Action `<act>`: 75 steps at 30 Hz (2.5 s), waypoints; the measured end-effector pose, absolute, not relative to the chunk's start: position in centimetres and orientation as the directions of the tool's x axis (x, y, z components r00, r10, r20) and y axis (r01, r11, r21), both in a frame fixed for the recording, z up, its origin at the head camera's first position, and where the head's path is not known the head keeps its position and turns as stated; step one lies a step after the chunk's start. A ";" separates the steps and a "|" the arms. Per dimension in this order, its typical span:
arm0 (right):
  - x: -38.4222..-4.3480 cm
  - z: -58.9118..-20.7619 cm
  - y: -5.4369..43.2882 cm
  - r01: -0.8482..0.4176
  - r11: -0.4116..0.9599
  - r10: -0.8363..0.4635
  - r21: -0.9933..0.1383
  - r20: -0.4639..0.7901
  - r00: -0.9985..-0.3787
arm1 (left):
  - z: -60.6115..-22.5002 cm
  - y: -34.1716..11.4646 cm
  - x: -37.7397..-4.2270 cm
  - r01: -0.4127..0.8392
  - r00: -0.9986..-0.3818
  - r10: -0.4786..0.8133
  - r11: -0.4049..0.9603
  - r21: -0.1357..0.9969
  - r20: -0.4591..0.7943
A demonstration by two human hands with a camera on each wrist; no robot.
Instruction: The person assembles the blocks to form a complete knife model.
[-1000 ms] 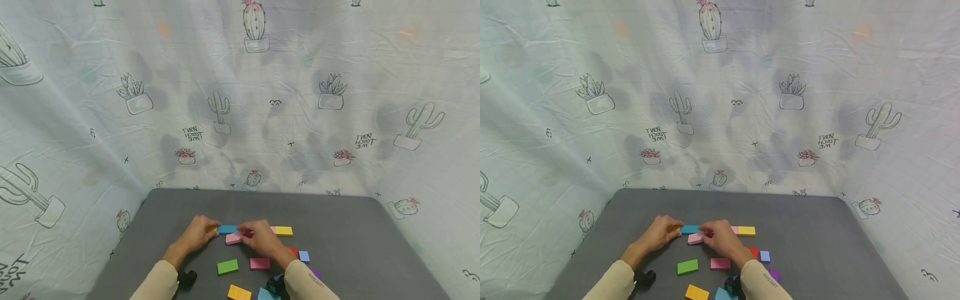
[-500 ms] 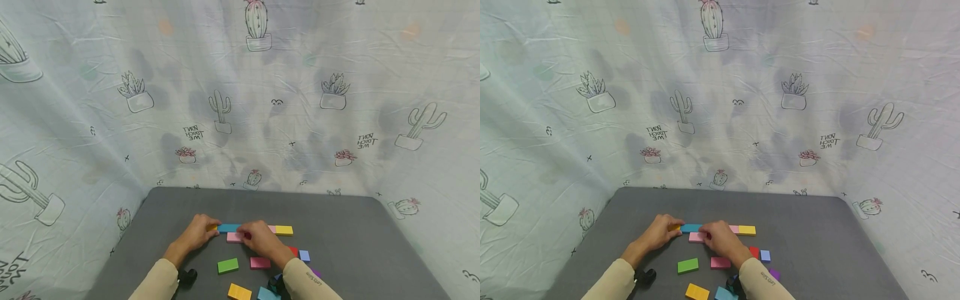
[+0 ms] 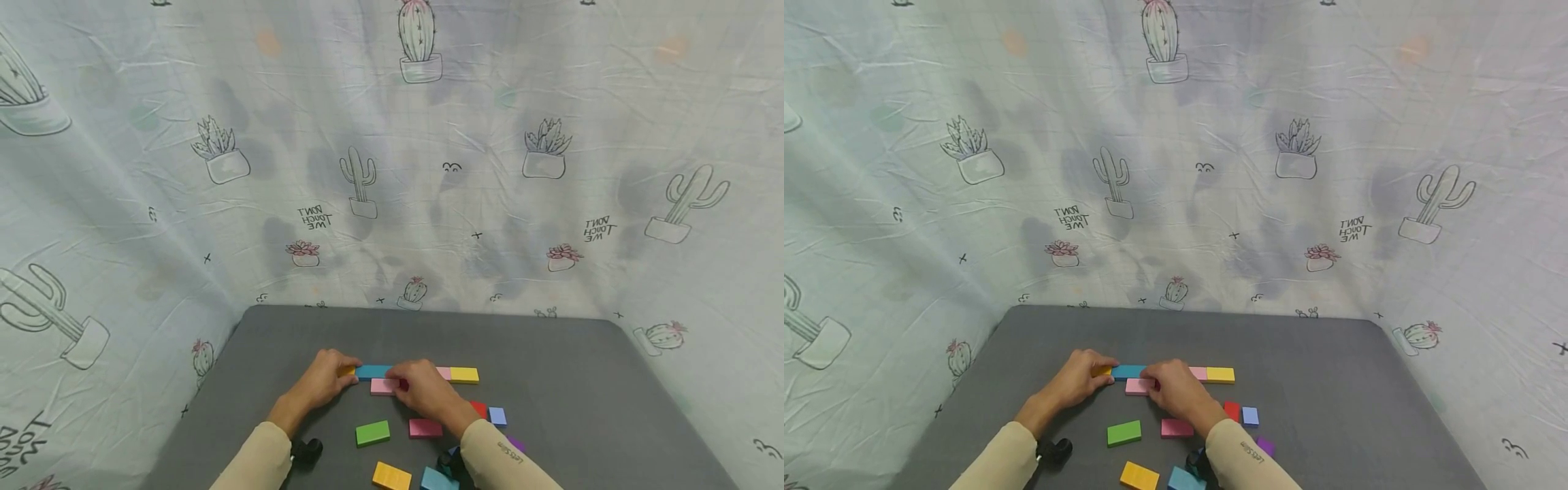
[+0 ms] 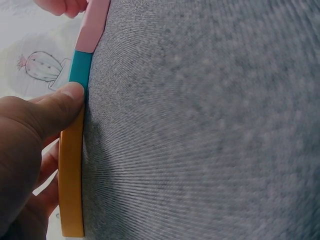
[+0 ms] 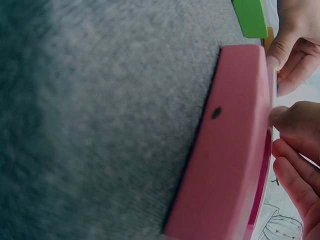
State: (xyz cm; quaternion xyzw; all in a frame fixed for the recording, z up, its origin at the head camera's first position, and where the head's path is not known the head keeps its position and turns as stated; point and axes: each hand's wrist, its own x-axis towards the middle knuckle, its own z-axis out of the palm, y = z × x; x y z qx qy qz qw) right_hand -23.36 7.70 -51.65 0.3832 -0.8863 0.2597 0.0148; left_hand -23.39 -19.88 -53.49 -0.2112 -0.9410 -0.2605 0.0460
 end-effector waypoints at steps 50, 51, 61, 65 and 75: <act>-20.6 -52.6 13.3 -0.428 0.637 -0.422 -0.641 0.175 -0.889 | -53.3 -19.4 -22.4 0.367 -0.930 0.317 0.791 0.489 0.185; -20.5 -52.6 13.4 -0.426 0.632 -0.419 -0.648 0.177 -0.890 | -53.3 -19.4 -22.3 0.368 -0.930 0.318 0.790 0.491 0.185; -19.1 -50.8 15.0 -0.391 0.576 -0.398 -0.718 0.171 -0.901 | -53.0 -19.5 -22.1 0.353 -0.935 0.314 0.795 0.493 0.164; -18.5 -50.3 15.4 -0.364 0.545 -0.390 -0.755 0.156 -0.907 | -52.9 -19.5 -22.1 0.344 -0.938 0.309 0.796 0.499 0.155; -17.0 -51.0 15.8 -0.245 0.452 -0.401 -0.858 0.050 -0.915 | -53.0 -19.6 -22.0 0.355 -0.935 0.314 0.790 0.501 0.166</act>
